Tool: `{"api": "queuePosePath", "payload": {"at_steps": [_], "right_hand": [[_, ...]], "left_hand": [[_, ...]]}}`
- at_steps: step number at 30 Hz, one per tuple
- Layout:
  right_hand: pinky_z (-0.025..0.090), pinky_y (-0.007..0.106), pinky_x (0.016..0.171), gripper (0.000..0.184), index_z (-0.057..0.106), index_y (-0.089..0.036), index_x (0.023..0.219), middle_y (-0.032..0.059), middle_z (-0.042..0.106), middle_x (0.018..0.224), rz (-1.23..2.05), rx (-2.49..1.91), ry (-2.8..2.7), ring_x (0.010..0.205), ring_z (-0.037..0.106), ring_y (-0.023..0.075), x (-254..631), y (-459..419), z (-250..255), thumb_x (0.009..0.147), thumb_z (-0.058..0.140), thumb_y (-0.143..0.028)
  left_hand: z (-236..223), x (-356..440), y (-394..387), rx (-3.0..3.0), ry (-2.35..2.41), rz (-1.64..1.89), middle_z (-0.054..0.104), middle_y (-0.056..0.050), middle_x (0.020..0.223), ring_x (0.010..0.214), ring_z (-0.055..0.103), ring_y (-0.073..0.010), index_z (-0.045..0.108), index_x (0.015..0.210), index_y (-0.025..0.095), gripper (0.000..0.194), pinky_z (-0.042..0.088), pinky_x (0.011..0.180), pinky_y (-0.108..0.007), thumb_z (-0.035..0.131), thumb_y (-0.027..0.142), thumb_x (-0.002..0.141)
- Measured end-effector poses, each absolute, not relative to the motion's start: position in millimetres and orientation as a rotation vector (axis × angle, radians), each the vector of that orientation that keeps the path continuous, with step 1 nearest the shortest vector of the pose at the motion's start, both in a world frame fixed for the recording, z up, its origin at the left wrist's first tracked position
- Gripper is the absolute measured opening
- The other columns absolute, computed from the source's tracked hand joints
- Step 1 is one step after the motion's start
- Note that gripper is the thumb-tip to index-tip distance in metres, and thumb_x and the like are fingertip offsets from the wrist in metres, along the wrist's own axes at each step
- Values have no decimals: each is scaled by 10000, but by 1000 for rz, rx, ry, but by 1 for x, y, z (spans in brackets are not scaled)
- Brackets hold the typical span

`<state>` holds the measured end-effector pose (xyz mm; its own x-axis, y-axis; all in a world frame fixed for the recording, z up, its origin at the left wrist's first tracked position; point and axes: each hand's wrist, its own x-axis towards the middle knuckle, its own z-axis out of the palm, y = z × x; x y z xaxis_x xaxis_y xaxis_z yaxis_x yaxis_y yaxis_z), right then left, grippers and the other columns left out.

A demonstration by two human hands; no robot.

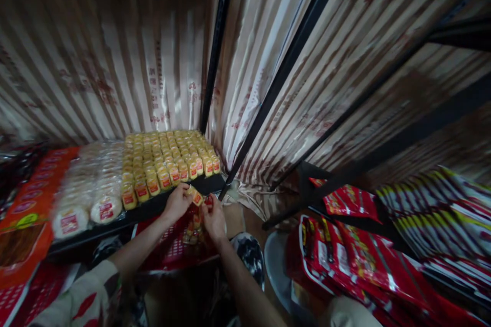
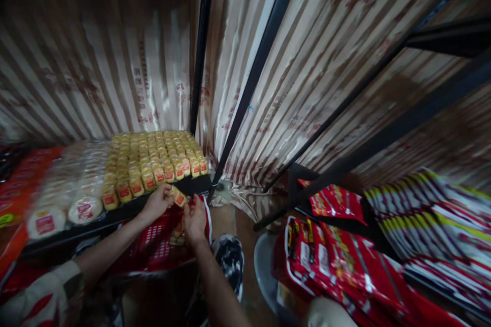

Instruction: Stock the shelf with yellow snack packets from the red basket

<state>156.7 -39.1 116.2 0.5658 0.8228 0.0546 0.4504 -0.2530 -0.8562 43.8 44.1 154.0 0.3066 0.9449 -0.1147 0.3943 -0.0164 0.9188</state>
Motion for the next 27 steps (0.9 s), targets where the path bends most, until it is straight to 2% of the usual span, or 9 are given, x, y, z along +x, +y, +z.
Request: {"api": "queuePosePath", "payload": {"at_steps": [4,7,10,17,27], "right_hand": [[386,328,1002,444,542,-127,1208,123,554,1172,297,-1756,-1275,1114,503,197,159,-26,126,783,413,-126],[370,325,1027,480,555,-145,1213,111,526,1216,284,-1726,-1357,1153,473,194,163,-12,124,754,423,-92],[373,330,1031,505,567,-152,1210,106,528,1220,297,-1728,-1379,1161,469,196,168,0,115,728,439,-77],[369,400,1042,565,539,-159,1244,100,546,1233,249,-1690,-1389,1169,476,210,179,19,93,694,453,-62],[406,324,1024,580,538,-132,1247,114,532,1217,193,-1639,-1364,1156,489,191,183,33,98,685,422,-44]], "left_hand": [[170,61,68,1900,1248,685,634,-26,810,700,595,-144,564,951,168,210,456,707,-261,542,144,744],[179,75,83,2016,1266,717,641,-74,960,876,599,-184,586,979,163,240,437,820,-287,542,133,745],[183,87,94,2124,1295,648,631,-96,1027,978,581,-198,586,1042,152,289,415,879,-281,508,121,765],[179,100,106,2362,1355,435,598,-95,1085,965,586,-174,562,1110,152,307,432,851,-264,435,138,831],[175,109,113,2405,1346,465,570,-98,1113,980,584,-176,544,1135,145,307,447,828,-265,415,170,858]]}}
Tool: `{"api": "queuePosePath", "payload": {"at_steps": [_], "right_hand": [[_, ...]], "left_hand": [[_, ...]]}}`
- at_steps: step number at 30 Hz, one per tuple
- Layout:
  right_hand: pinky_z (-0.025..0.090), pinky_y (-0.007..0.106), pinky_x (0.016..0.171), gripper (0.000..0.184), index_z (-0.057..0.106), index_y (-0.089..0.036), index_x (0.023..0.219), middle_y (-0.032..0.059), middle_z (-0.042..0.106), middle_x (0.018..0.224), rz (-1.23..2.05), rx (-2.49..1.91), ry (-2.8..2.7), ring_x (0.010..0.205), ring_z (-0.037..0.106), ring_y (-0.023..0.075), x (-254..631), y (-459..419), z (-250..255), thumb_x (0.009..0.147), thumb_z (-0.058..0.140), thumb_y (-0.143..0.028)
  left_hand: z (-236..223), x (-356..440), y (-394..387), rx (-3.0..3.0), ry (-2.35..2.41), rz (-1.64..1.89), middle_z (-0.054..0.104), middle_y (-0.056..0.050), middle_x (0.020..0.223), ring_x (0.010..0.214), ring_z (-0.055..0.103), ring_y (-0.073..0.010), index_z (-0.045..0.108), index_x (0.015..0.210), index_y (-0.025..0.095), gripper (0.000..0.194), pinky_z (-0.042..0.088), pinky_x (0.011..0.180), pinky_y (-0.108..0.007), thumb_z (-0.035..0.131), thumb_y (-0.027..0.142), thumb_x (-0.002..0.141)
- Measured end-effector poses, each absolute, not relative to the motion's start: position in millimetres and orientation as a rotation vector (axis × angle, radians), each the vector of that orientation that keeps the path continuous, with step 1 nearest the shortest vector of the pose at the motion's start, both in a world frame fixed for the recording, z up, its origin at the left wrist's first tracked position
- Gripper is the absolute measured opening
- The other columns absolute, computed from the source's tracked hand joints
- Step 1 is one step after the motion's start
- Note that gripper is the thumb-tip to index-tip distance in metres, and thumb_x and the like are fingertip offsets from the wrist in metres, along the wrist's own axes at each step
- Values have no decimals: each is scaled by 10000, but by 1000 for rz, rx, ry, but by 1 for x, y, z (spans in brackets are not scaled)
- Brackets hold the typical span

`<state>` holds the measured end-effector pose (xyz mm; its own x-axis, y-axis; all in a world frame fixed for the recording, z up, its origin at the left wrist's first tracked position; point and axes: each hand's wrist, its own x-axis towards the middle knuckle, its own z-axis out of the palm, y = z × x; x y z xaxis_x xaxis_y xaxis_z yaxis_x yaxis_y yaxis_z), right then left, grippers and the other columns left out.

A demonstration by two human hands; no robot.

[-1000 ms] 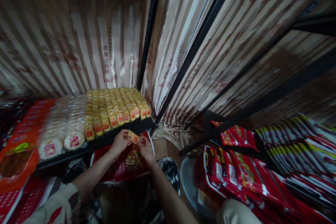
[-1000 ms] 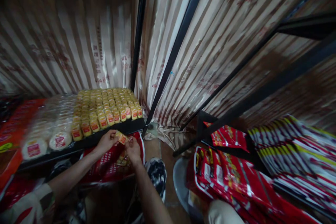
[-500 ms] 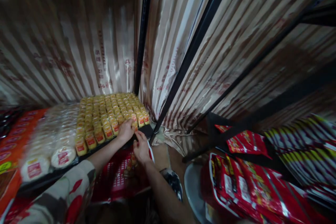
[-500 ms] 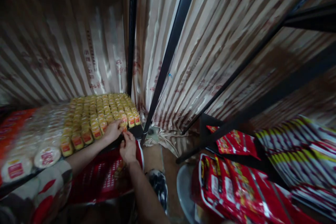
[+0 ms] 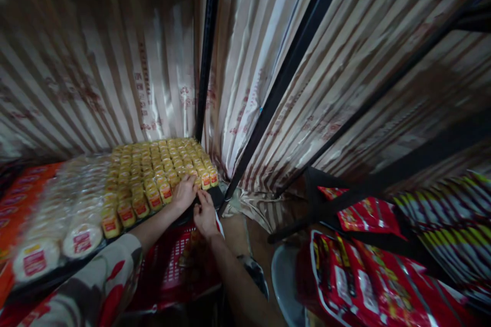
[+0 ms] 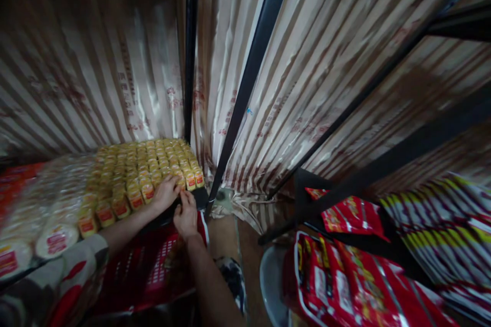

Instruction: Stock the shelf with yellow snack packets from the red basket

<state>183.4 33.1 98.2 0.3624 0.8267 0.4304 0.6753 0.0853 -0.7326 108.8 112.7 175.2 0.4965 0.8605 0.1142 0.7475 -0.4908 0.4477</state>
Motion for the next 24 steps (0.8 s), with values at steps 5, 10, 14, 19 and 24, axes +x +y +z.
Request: {"api": "queuePosePath", "payload": {"at_steps": [5,10,14,19,24], "right_hand": [[409,314,1021,599,527,-121,1261,121,528,1209,152,-1670,-1395,1165,483,194,184,38,98,676,425,-43],[386,341,1041,632,501,-137,1290,119,502,1232,107,-1712,-1412,1191,448,200,184,42,97,672,415,-34],[388,361,1036,665,477,-161,1311,112,485,1263,70,-1735,-1416,1200,432,206,181,43,97,663,419,-20],[406,392,1005,658,458,-168,1325,121,484,1267,23,-1767,-1419,1178,437,219,178,43,98,686,414,-17],[413,391,984,616,437,-113,1335,140,480,1287,30,-1794,-1439,1129,448,230,178,45,98,725,409,-31]], "left_hand": [[172,111,118,2417,1343,485,560,-96,1144,995,585,-175,527,1150,156,308,455,834,-267,415,182,865],[160,108,119,2421,1277,595,511,-121,1227,1038,578,-190,432,1255,164,397,477,857,-304,403,156,859],[146,101,111,2418,1183,787,448,-125,1276,1095,550,-197,427,1251,176,416,487,892,-337,377,109,843],[129,89,99,2449,1104,778,461,-118,1243,1096,549,-184,499,1165,159,408,485,923,-332,360,47,799],[117,87,97,2498,1062,699,478,-128,1275,1153,518,-202,464,1244,141,489,467,961,-349,343,38,782]]}}
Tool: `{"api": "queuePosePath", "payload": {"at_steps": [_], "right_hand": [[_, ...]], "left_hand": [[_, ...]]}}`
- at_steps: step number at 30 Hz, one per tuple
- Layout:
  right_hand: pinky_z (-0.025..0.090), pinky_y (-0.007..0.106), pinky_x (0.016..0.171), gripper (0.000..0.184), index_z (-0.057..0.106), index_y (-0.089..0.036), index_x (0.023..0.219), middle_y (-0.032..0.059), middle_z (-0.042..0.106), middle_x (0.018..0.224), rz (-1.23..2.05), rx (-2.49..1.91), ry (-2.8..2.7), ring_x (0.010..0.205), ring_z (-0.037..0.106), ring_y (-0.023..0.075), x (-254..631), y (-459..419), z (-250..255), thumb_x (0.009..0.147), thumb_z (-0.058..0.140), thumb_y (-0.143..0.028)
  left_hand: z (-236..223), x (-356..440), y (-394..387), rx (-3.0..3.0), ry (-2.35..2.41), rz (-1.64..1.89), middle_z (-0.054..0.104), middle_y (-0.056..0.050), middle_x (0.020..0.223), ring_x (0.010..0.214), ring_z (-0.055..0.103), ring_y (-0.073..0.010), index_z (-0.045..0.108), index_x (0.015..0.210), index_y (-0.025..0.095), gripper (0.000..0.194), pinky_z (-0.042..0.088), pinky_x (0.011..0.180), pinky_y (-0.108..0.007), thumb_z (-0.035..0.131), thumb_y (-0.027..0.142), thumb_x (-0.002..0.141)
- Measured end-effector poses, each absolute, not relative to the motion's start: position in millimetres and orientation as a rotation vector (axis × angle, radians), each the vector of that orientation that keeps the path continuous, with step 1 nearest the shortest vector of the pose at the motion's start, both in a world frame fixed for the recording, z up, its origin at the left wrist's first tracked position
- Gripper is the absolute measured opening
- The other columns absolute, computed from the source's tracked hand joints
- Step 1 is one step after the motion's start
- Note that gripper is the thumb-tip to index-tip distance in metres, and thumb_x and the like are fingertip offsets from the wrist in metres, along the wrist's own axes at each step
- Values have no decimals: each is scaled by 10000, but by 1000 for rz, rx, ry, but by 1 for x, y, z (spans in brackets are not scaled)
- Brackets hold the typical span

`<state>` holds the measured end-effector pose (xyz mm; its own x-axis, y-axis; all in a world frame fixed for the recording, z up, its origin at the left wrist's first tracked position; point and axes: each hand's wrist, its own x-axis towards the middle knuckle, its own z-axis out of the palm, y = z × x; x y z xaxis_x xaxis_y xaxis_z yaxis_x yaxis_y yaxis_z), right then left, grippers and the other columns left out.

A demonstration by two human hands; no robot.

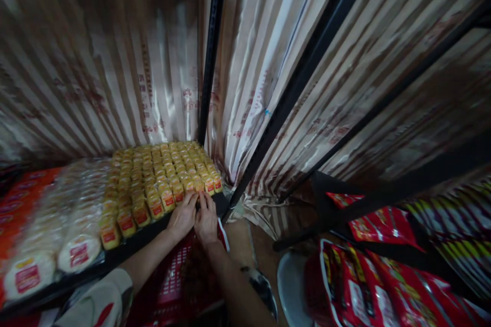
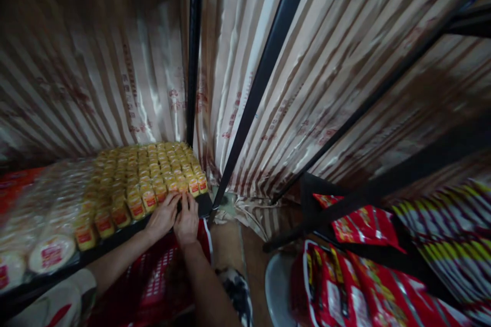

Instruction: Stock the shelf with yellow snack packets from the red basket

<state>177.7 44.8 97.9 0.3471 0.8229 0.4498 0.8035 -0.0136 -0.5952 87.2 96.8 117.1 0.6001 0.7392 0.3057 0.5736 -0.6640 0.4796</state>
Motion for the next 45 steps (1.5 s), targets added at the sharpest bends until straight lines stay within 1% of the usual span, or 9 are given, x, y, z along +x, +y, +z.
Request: {"api": "queuePosePath", "payload": {"at_steps": [5,9,14,19,25,30,36,40,45], "right_hand": [[423,390,965,582,439,-131,1338,137,510,1260,3,-1845,-1436,1106,460,231,178,47,97,759,453,-73],[423,375,965,619,419,-153,1354,130,508,1285,-24,-1905,-1466,1118,471,222,179,49,93,746,447,-42],[416,372,981,580,404,-136,1355,134,498,1312,-106,-1894,-1457,1204,423,215,175,52,87,783,429,-47],[433,368,965,509,463,-146,1301,123,530,1267,-102,-1899,-1398,1167,452,210,172,51,83,799,458,-56],[435,373,960,523,436,-168,1330,116,538,1242,-107,-1887,-1459,1142,456,213,174,50,81,818,459,-61],[445,385,936,570,386,-180,1373,124,503,1294,-136,-1928,-1500,1132,456,234,172,51,77,820,473,-73],[452,411,895,596,358,-194,1391,142,489,1313,-124,-1985,-1497,1092,476,255,170,54,78,816,471,-87],[448,420,879,586,370,-179,1386,144,487,1315,-87,-2016,-1514,1067,476,266,170,55,81,814,467,-92],[427,420,894,586,365,-221,1389,121,497,1307,-70,-1996,-1546,1074,464,263,171,56,85,823,452,-94]], "left_hand": [[108,90,96,2469,1145,640,498,-128,1221,1004,593,-186,403,1314,154,516,520,860,-330,382,98,801],[101,89,95,2469,1085,690,515,-109,1209,1095,546,-179,403,1312,165,528,490,922,-327,370,78,793],[95,87,95,2444,1061,717,520,-147,1219,1139,520,-191,432,1284,104,508,470,959,-338,336,62,788],[85,86,95,2511,1044,779,537,-144,1216,1130,520,-201,408,1298,96,513,462,967,-385,344,66,789],[76,86,97,2663,1001,741,508,-170,1294,1209,451,-222,393,1314,65,520,399,1019,-438,320,58,799],[74,86,98,2568,1036,755,531,-145,1273,1168,484,-196,349,1351,87,547,404,1014,-399,321,65,805],[77,85,94,2461,1176,782,551,-125,1250,1158,488,-208,419,1308,119,526,400,1013,-404,351,56,791],[84,84,92,2438,1177,781,567,-125,1225,1122,504,-203,441,1289,99,499,408,1010,-386,346,56,801],[85,83,93,2413,1199,745,578,-134,1195,1091,514,-201,452,1271,73,460,428,990,-384,341,82,825]]}}
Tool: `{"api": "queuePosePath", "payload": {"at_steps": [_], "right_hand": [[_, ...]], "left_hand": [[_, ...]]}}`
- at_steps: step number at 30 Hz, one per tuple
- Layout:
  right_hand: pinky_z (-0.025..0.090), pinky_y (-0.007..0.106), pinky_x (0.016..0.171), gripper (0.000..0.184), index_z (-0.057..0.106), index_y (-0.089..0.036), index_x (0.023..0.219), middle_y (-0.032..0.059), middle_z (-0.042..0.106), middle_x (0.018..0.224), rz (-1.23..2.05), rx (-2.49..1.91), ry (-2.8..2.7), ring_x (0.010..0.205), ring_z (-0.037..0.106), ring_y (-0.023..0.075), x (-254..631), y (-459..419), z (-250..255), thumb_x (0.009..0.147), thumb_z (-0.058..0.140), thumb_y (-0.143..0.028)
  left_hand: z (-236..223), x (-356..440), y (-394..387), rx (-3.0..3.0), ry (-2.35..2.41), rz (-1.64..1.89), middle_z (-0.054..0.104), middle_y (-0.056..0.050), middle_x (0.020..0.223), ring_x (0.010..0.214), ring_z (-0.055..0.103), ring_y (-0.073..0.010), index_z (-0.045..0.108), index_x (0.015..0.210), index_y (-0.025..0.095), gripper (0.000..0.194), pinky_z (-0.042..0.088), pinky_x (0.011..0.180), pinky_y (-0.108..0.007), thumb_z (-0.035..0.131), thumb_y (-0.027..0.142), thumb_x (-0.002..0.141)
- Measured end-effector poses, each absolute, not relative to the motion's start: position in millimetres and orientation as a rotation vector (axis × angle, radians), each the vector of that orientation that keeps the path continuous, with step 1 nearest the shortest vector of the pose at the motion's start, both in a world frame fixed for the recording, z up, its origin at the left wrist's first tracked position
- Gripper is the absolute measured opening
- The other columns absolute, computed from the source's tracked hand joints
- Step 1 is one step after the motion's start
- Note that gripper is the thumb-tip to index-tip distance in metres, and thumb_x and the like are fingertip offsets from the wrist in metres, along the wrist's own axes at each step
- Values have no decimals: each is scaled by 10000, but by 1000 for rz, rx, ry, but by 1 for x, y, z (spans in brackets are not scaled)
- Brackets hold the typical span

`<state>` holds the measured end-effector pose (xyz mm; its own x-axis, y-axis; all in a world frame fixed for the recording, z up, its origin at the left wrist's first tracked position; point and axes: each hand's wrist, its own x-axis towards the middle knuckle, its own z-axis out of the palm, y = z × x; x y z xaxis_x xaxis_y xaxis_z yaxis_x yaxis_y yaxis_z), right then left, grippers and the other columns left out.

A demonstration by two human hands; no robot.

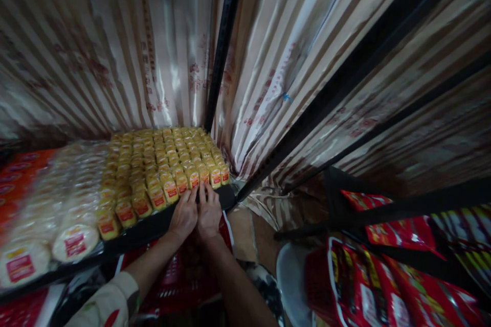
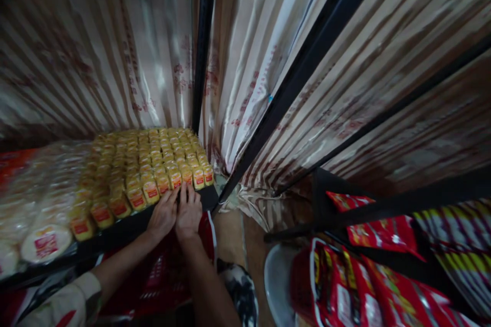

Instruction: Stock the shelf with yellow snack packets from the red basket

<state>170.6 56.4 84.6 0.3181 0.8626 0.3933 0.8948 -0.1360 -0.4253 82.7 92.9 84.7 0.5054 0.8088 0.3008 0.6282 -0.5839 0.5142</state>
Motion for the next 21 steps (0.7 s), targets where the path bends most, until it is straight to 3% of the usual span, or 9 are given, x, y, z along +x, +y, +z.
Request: {"api": "queuePosePath", "payload": {"at_steps": [14,21], "right_hand": [[443,423,878,580,390,-203,1373,111,494,1328,-107,-1958,-1555,1051,464,260,172,59,84,810,446,-76],[445,389,868,576,433,-209,1349,66,500,1338,-132,-1980,-1582,967,469,244,172,58,86,796,446,-50]], "left_hand": [[80,84,93,2550,1170,809,581,-119,1197,1093,526,-199,436,1280,110,466,422,993,-394,333,83,826],[81,85,93,2584,1204,777,559,-155,1241,1140,503,-214,481,1235,48,448,398,1018,-385,322,59,816]]}}
